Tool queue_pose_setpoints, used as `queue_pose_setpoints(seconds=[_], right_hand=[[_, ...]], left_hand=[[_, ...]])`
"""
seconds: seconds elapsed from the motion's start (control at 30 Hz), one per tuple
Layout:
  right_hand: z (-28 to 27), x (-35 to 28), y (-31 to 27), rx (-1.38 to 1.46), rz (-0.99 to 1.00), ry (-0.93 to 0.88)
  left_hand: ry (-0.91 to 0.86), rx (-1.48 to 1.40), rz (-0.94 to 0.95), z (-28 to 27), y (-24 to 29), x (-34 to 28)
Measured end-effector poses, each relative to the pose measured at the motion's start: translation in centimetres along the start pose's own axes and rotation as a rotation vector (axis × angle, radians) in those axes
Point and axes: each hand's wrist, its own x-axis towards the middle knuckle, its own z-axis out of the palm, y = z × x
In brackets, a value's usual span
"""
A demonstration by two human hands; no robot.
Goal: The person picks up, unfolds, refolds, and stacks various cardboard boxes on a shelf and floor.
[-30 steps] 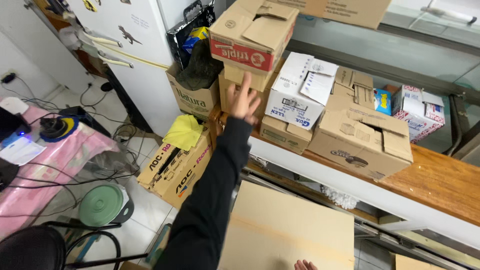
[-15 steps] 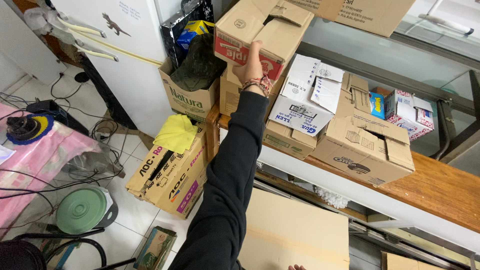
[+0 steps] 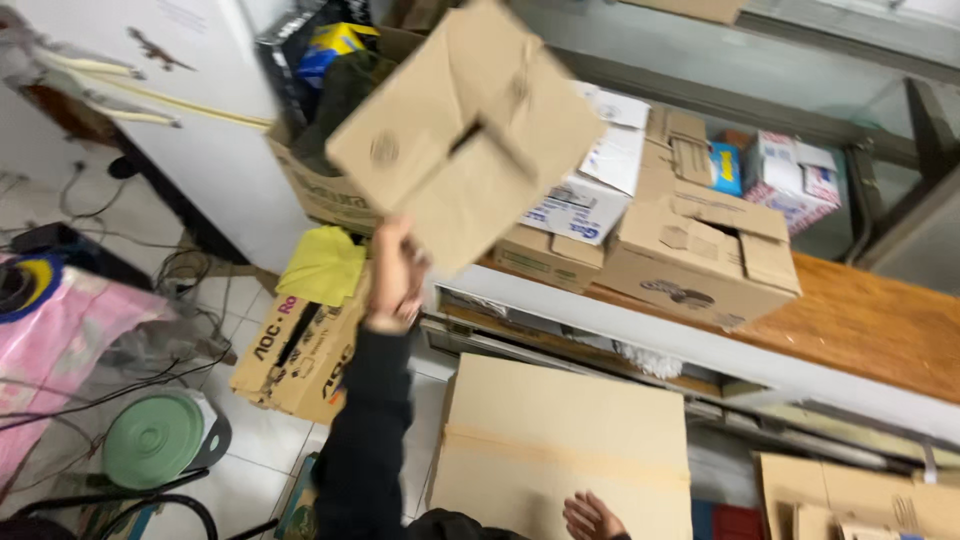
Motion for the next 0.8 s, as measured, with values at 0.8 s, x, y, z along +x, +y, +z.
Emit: queue_pose_setpoints(seconds=[0.8], right_hand=[[-3.3,-8.1,-19.7,-0.602,-0.768,-0.310]], left_hand=[[-0.451,0.931,-0.343,-17.4,-30.6,-7.6]])
